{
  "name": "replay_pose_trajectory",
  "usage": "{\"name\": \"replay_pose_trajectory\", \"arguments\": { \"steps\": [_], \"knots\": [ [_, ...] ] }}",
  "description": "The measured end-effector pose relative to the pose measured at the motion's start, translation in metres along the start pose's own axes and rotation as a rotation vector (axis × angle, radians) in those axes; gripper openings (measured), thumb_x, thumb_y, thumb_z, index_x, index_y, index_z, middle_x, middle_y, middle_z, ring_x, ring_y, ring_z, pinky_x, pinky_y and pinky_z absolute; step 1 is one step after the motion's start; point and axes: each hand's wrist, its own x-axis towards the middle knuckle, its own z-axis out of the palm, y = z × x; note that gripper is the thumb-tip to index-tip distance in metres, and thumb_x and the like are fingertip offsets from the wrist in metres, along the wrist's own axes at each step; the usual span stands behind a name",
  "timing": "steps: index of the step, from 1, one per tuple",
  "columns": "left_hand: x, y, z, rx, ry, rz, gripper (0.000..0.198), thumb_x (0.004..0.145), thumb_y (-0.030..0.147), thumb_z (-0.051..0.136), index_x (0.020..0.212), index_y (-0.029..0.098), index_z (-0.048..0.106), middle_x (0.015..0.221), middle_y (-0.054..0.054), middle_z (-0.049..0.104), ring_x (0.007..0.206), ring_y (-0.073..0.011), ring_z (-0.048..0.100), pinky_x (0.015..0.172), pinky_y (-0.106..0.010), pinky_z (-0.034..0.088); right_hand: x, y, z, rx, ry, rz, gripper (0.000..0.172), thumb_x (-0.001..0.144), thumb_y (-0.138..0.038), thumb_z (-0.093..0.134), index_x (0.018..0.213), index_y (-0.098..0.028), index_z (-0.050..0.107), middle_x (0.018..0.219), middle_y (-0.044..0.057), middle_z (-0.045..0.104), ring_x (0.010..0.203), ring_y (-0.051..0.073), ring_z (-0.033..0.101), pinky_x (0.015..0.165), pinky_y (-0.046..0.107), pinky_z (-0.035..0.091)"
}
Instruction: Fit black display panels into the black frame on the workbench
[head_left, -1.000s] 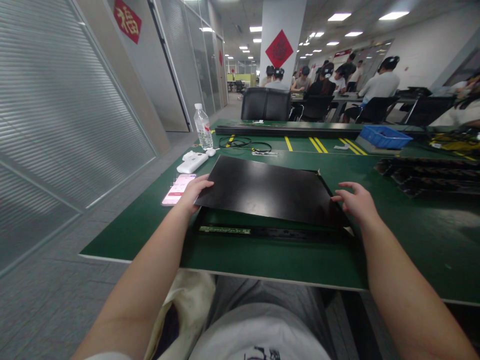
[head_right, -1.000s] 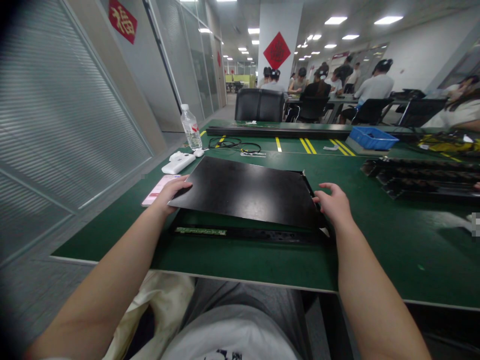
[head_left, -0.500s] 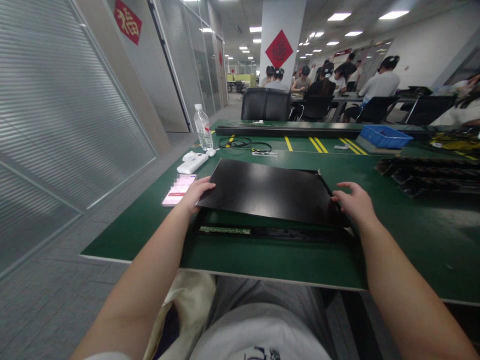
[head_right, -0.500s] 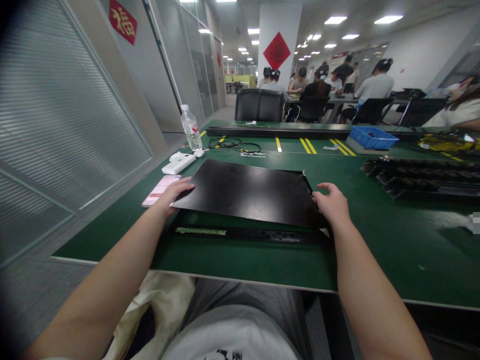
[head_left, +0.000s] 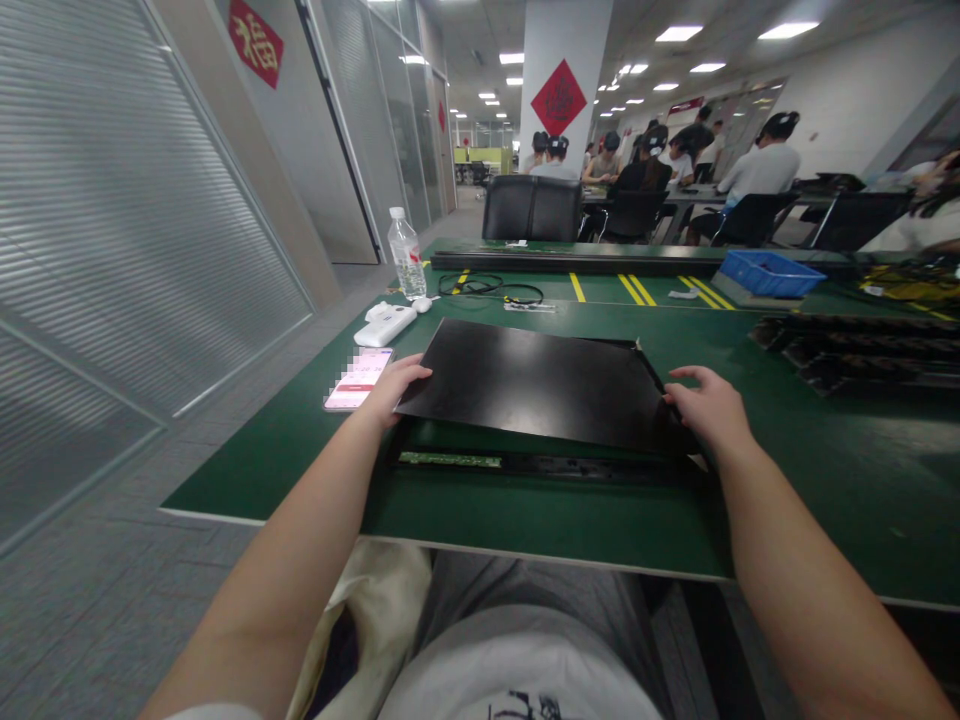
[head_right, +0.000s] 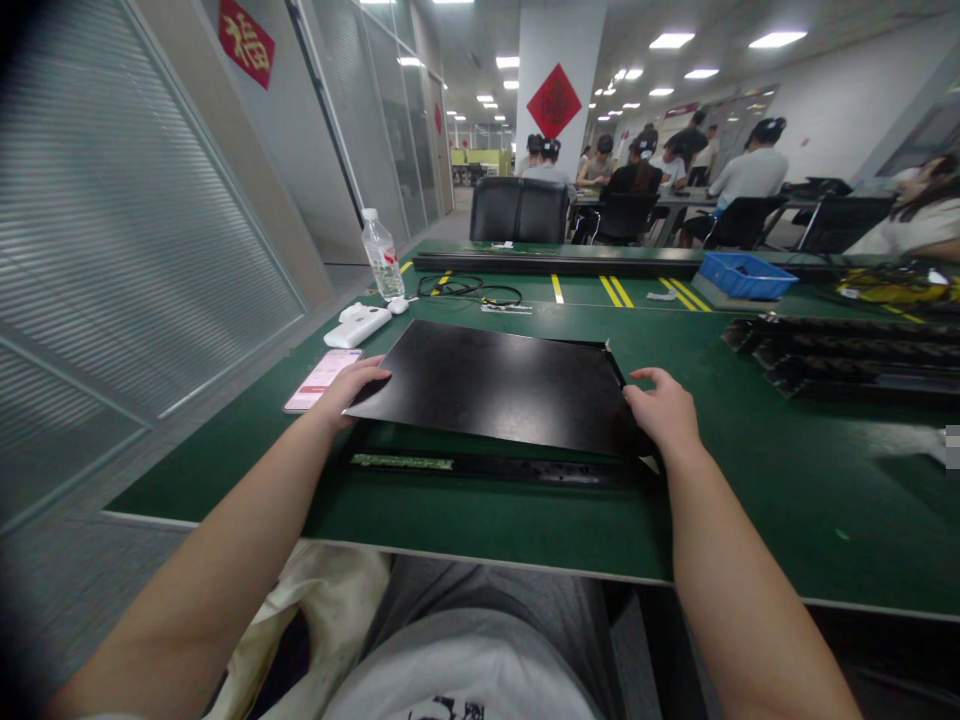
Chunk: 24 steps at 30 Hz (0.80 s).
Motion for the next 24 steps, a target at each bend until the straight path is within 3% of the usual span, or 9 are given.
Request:
{"name": "replay_pose_trajectory", "arguments": {
  "steps": [13,24],
  "knots": [
    [-0.0009,0.0004,0.0031,-0.020,0.006,-0.012,0.039,0.050,0.023,0.076,0.089,0.016,0.078,0.070,-0.002,0.074,0.067,-0.0227,0.066,0.060,-0.029,0.048,-0.0016,-0.0026,-0.0007,-0.103,-0.015,-0.057,0.032,0.079,-0.032,0.065,0.108,-0.024,0.077,0.077,0.004,0.074,0.064,0.021,0.063,0.065,0.034,0.049],
    [0.0004,-0.0021,0.0028,0.006,0.027,-0.014,0.035,0.054,0.021,0.075,0.089,0.018,0.079,0.070,-0.002,0.073,0.067,-0.0240,0.068,0.062,-0.031,0.051,-0.0008,-0.0010,-0.0007,-0.174,0.014,-0.108,0.025,0.078,-0.033,0.066,0.097,-0.024,0.080,0.072,0.005,0.072,0.067,0.023,0.064,0.066,0.035,0.049]
  ]
}}
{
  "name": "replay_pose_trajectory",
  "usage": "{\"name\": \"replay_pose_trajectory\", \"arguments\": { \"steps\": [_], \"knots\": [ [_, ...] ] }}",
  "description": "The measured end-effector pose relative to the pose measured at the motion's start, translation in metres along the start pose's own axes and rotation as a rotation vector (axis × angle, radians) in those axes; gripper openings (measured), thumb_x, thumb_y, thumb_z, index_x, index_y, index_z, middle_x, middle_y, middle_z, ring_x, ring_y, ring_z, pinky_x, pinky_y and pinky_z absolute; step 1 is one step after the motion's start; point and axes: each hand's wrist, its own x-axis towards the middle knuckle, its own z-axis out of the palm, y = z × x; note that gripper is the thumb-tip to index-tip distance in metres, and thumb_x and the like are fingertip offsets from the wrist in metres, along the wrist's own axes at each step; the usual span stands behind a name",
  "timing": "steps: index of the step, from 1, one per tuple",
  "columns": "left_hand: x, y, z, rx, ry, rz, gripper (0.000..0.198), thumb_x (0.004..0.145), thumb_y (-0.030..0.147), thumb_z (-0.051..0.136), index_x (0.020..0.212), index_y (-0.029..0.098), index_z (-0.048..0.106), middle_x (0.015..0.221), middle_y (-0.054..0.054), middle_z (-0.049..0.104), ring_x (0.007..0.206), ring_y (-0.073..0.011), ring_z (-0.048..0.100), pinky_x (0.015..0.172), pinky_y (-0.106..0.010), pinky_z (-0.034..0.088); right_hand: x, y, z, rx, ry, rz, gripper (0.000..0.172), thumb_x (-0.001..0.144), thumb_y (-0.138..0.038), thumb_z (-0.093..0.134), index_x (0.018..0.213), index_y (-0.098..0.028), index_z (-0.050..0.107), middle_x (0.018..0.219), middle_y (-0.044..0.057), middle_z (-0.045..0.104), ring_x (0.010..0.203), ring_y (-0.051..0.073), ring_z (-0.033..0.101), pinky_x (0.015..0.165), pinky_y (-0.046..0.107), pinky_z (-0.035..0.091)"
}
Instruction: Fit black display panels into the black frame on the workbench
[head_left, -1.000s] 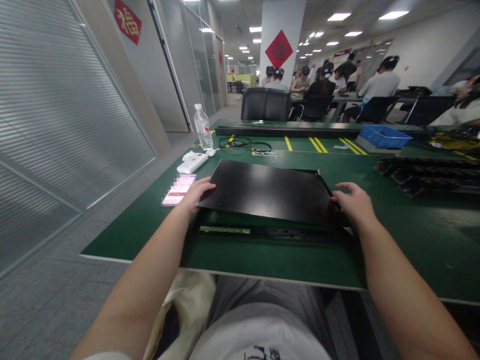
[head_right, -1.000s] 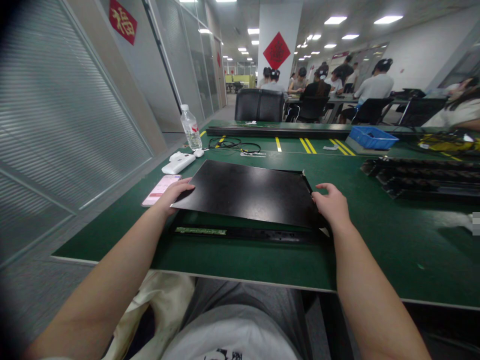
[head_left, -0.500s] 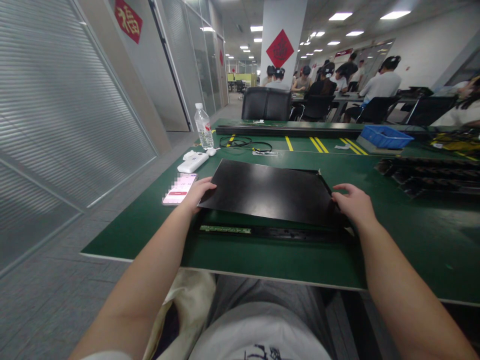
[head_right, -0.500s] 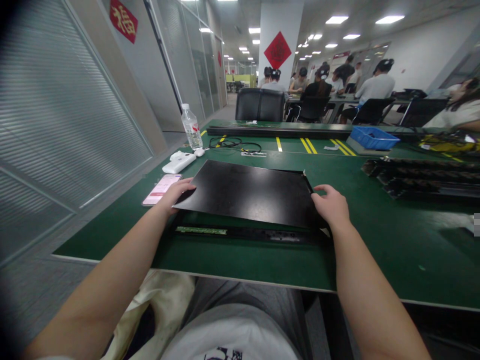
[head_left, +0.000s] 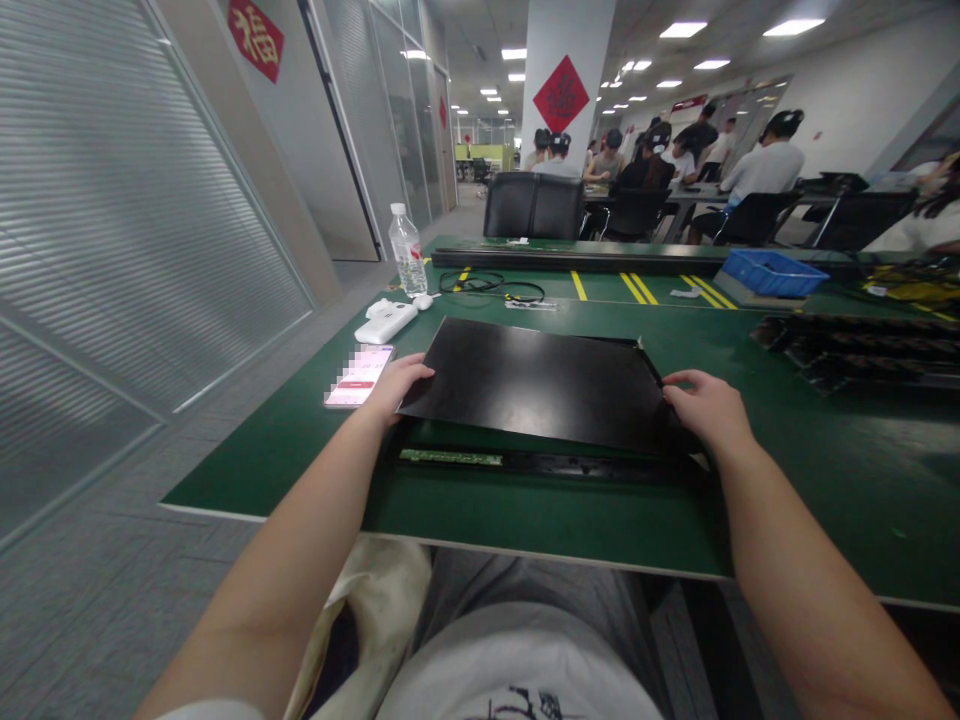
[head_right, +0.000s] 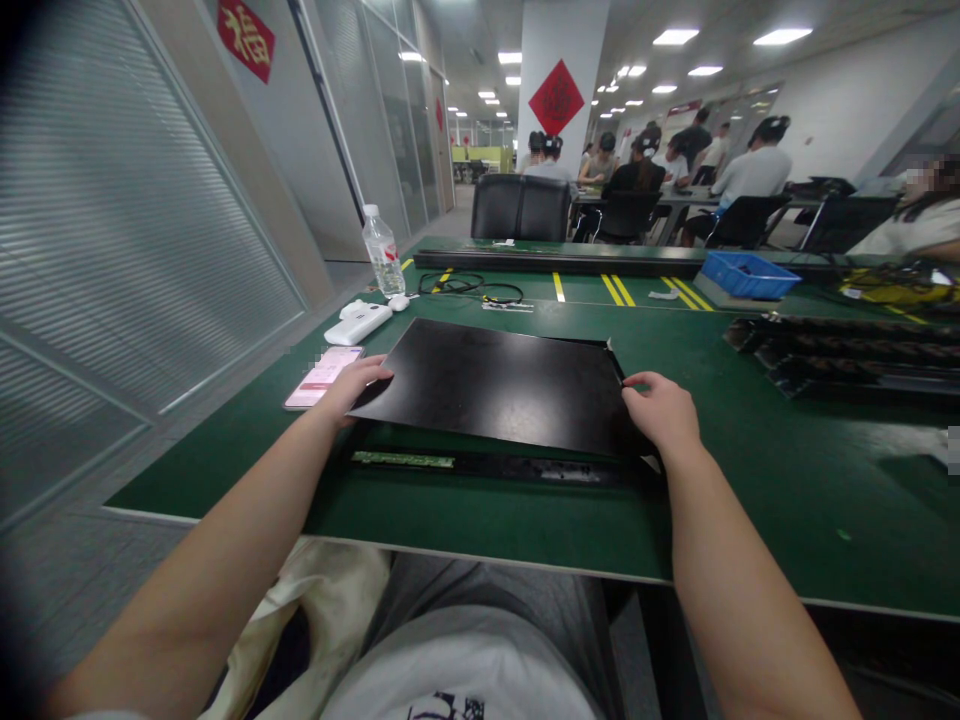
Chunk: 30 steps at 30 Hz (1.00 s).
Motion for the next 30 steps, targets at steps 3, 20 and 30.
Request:
{"name": "replay_pose_trajectory", "arguments": {
  "steps": [3,20,30],
  "knots": [
    [0.0000,-0.0008,-0.0009,0.020,-0.016,-0.016,0.039,0.055,0.022,0.075,0.093,0.017,0.080,0.072,-0.003,0.074,0.066,-0.0232,0.068,0.061,-0.031,0.050,-0.0002,-0.0003,-0.0002,-0.017,-0.007,-0.006,0.025,0.079,-0.033,0.065,0.097,-0.024,0.081,0.071,0.005,0.071,0.067,0.023,0.064,0.067,0.035,0.049],
    [-0.0014,-0.0010,-0.0005,0.036,0.020,-0.012,0.070,0.055,0.017,0.075,0.124,0.018,0.077,0.086,-0.005,0.080,0.074,-0.0265,0.074,0.071,-0.036,0.059,0.0039,0.0036,0.0013,0.015,-0.026,0.016,0.023,0.077,-0.031,0.066,0.093,-0.024,0.081,0.077,0.006,0.074,0.063,0.022,0.065,0.064,0.035,0.050],
    [-0.0053,0.0055,0.0042,0.075,0.063,-0.021,0.059,0.054,0.014,0.073,0.112,0.021,0.081,0.074,-0.003,0.076,0.074,-0.0289,0.073,0.070,-0.038,0.059,0.0022,0.0020,0.0001,-0.001,-0.054,0.022,0.024,0.080,-0.032,0.065,0.096,-0.025,0.082,0.078,0.005,0.074,0.063,0.022,0.065,0.066,0.036,0.051]
  ]
}}
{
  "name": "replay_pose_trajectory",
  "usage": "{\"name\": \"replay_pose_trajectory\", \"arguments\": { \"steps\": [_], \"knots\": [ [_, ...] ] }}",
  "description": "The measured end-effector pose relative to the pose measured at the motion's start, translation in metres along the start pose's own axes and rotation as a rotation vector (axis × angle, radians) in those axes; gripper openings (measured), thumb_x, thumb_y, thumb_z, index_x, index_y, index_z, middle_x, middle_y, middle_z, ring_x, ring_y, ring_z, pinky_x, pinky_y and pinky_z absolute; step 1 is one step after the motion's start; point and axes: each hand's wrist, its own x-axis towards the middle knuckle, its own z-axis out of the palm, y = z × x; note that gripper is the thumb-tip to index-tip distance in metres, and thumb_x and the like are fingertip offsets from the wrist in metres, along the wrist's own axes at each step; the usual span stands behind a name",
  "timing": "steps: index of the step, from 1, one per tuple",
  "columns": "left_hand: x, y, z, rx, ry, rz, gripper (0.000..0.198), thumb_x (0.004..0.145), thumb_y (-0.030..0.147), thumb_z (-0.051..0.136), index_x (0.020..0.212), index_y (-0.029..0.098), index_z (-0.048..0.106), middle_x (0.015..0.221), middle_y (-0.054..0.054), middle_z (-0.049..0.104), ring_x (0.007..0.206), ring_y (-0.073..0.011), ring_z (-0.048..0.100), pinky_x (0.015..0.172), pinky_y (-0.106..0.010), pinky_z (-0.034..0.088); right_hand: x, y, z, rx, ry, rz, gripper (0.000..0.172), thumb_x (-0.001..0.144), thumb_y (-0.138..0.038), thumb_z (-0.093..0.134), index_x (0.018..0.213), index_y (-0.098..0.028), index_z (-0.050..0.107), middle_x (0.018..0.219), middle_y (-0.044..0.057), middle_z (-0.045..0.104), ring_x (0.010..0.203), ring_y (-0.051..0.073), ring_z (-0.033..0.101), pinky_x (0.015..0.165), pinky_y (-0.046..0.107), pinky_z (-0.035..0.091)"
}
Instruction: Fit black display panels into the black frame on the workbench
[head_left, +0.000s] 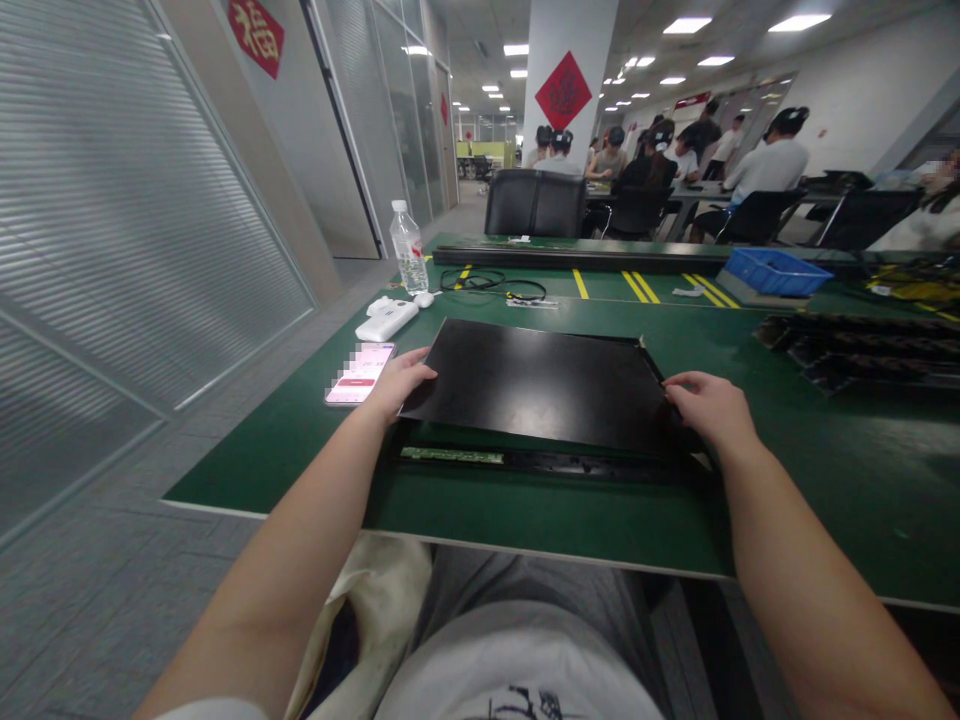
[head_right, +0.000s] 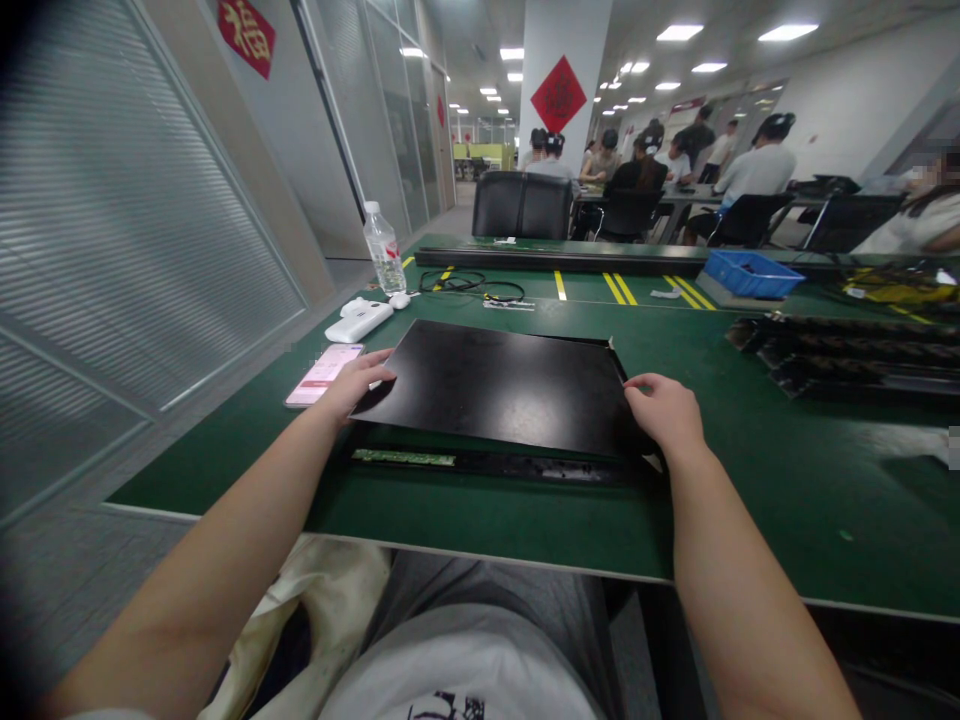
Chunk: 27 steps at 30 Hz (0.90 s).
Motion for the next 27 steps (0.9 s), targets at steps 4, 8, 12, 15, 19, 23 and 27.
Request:
{"name": "replay_pose_trajectory", "arguments": {
  "steps": [4,8,12,15,19,23,27],
  "knots": [
    [-0.0014,0.0017,0.0013,-0.007,0.018,0.004,0.056,0.054,0.012,0.073,0.109,0.021,0.081,0.072,-0.002,0.075,0.074,-0.0278,0.073,0.070,-0.036,0.059,-0.0013,-0.0016,-0.0010,-0.022,0.001,-0.010,0.025,0.081,-0.032,0.064,0.096,-0.025,0.082,0.076,0.006,0.074,0.064,0.023,0.066,0.067,0.036,0.051],
    [-0.0017,0.0015,0.0019,-0.012,0.015,-0.008,0.059,0.056,0.011,0.072,0.114,0.019,0.080,0.072,-0.002,0.076,0.072,-0.0276,0.073,0.068,-0.035,0.059,-0.0014,-0.0020,-0.0016,-0.040,0.015,-0.045,0.025,0.080,-0.033,0.064,0.094,-0.024,0.083,0.072,0.006,0.073,0.064,0.024,0.066,0.067,0.037,0.051],
    [-0.0027,0.0015,0.0025,0.022,0.019,0.006,0.062,0.059,0.010,0.070,0.119,0.018,0.079,0.071,-0.001,0.076,0.068,-0.0236,0.073,0.067,-0.032,0.060,-0.0013,-0.0029,-0.0023,-0.086,0.020,-0.040,0.029,0.079,-0.035,0.062,0.095,-0.023,0.083,0.072,0.006,0.073,0.065,0.024,0.066,0.069,0.037,0.052],
    [-0.0040,0.0020,0.0031,0.043,0.024,0.006,0.064,0.061,0.010,0.068,0.124,0.018,0.077,0.074,-0.001,0.077,0.065,-0.0207,0.073,0.066,-0.029,0.061,-0.0016,-0.0039,-0.0028,-0.111,0.007,-0.040,0.032,0.079,-0.036,0.060,0.096,-0.023,0.084,0.072,0.006,0.073,0.066,0.024,0.067,0.072,0.037,0.052],
    [-0.0053,0.0029,0.0041,0.060,0.037,-0.006,0.068,0.061,0.010,0.069,0.129,0.018,0.075,0.078,-0.003,0.079,0.068,-0.0220,0.075,0.064,-0.029,0.062,-0.0014,-0.0039,-0.0032,-0.108,0.001,-0.049,0.032,0.078,-0.036,0.060,0.095,-0.023,0.084,0.073,0.007,0.074,0.067,0.025,0.067,0.073,0.037,0.052],
    [-0.0061,0.0039,0.0053,0.062,0.052,-0.004,0.068,0.063,0.009,0.067,0.129,0.017,0.076,0.071,0.000,0.076,0.063,-0.0203,0.073,0.061,-0.027,0.061,-0.0013,-0.0037,-0.0041,-0.112,-0.021,-0.035,0.034,0.079,-0.037,0.059,0.098,-0.023,0.083,0.078,0.007,0.075,0.067,0.025,0.067,0.074,0.038,0.051],
    [-0.0060,0.0042,0.0057,0.074,0.068,-0.011,0.067,0.063,0.009,0.067,0.129,0.017,0.075,0.069,0.000,0.075,0.066,-0.0213,0.074,0.061,-0.027,0.061,-0.0018,-0.0042,-0.0049,-0.111,-0.018,-0.037,0.033,0.079,-0.037,0.059,0.096,-0.023,0.083,0.080,0.007,0.076,0.066,0.025,0.067,0.075,0.039,0.052]
  ]
}}
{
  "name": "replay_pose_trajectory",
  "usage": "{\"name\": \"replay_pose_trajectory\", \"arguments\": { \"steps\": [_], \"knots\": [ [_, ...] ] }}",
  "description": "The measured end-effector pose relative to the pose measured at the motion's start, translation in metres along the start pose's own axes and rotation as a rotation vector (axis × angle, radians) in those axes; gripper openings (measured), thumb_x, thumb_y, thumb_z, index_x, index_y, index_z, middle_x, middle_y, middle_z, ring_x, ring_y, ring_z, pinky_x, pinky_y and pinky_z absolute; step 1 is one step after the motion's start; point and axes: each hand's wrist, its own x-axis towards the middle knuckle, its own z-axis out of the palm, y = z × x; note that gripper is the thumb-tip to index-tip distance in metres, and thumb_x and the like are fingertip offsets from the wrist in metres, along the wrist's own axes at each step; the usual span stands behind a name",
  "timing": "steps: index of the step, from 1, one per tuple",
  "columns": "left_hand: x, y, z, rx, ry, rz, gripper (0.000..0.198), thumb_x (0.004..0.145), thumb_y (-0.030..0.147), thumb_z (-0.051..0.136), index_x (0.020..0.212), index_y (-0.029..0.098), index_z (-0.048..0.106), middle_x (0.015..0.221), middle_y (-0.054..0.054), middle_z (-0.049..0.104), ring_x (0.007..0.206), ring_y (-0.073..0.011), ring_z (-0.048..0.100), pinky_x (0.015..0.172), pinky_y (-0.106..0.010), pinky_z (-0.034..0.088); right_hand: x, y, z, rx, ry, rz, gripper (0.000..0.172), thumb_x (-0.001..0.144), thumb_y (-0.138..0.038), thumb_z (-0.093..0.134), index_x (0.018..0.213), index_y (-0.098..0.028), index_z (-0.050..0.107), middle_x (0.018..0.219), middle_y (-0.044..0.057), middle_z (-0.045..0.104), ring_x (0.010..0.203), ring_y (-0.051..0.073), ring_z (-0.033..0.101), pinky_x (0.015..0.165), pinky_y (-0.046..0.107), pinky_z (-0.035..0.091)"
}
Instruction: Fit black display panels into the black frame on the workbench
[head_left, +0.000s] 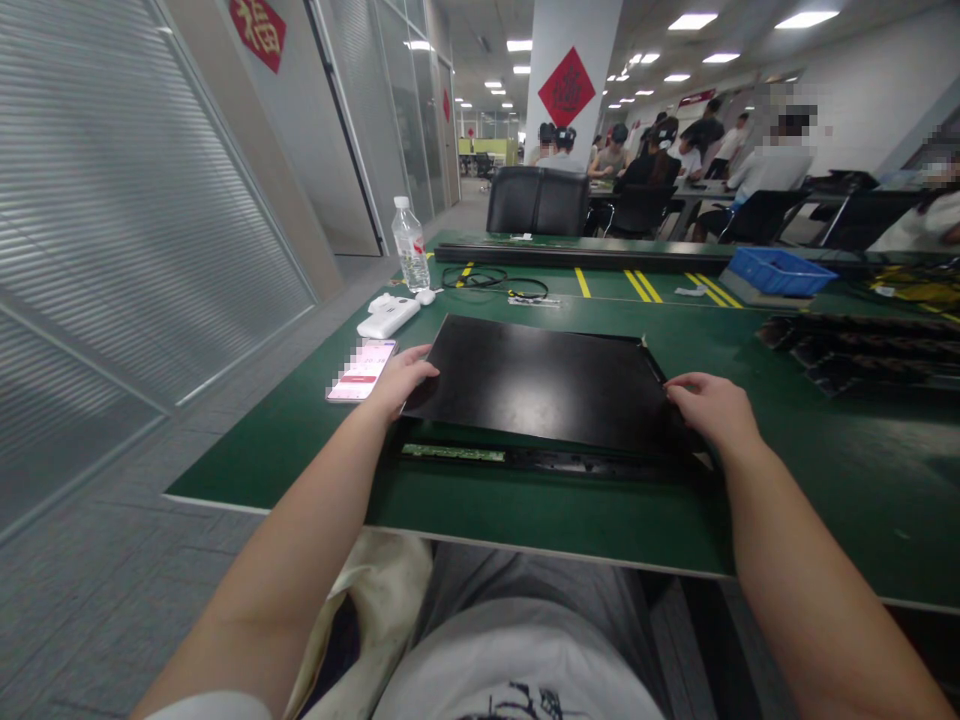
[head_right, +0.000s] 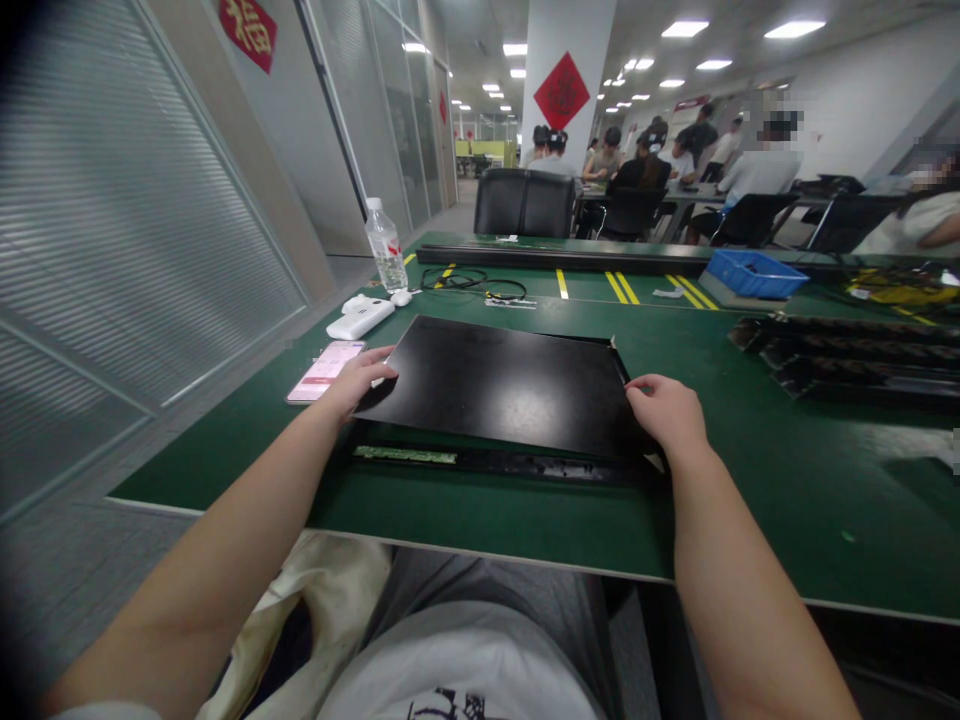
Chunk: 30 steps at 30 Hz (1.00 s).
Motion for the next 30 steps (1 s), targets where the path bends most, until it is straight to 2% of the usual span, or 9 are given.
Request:
{"name": "replay_pose_trajectory", "arguments": {
  "steps": [9,17,24,30],
  "knots": [
    [0.0005,-0.0009,-0.0006,0.007,-0.002,0.012,0.065,0.061,0.011,0.068,0.125,0.016,0.074,0.072,-0.001,0.074,0.075,-0.0235,0.076,0.067,-0.028,0.061,0.0004,-0.0001,0.0011,0.015,0.012,-0.003,0.031,0.077,-0.035,0.060,0.093,-0.023,0.083,0.071,0.007,0.072,0.066,0.026,0.067,0.072,0.038,0.053],
    [0.0071,-0.0065,-0.0016,-0.006,-0.032,0.048,0.061,0.057,0.013,0.069,0.118,0.016,0.074,0.071,0.000,0.073,0.075,-0.0234,0.075,0.066,-0.028,0.060,-0.0019,-0.0023,0.0002,-0.028,-0.005,0.002,0.034,0.081,-0.037,0.058,0.099,-0.023,0.084,0.071,0.007,0.072,0.067,0.026,0.067,0.075,0.039,0.052],
    [0.0076,-0.0081,-0.0025,0.001,-0.045,0.058,0.062,0.058,0.015,0.068,0.120,0.017,0.073,0.074,0.000,0.075,0.072,-0.0230,0.074,0.062,-0.028,0.059,-0.0019,-0.0031,-0.0018,-0.050,0.000,-0.010,0.035,0.079,-0.038,0.058,0.098,-0.024,0.083,0.066,0.007,0.069,0.068,0.027,0.066,0.072,0.038,0.051],
    [0.0046,-0.0049,-0.0008,0.025,-0.034,0.053,0.063,0.059,0.013,0.067,0.122,0.016,0.073,0.075,-0.001,0.076,0.080,-0.0251,0.076,0.068,-0.029,0.061,-0.0026,-0.0043,-0.0020,-0.071,-0.002,-0.001,0.036,0.080,-0.038,0.057,0.100,-0.024,0.084,0.072,0.007,0.072,0.070,0.026,0.066,0.071,0.038,0.050]
  ]
}}
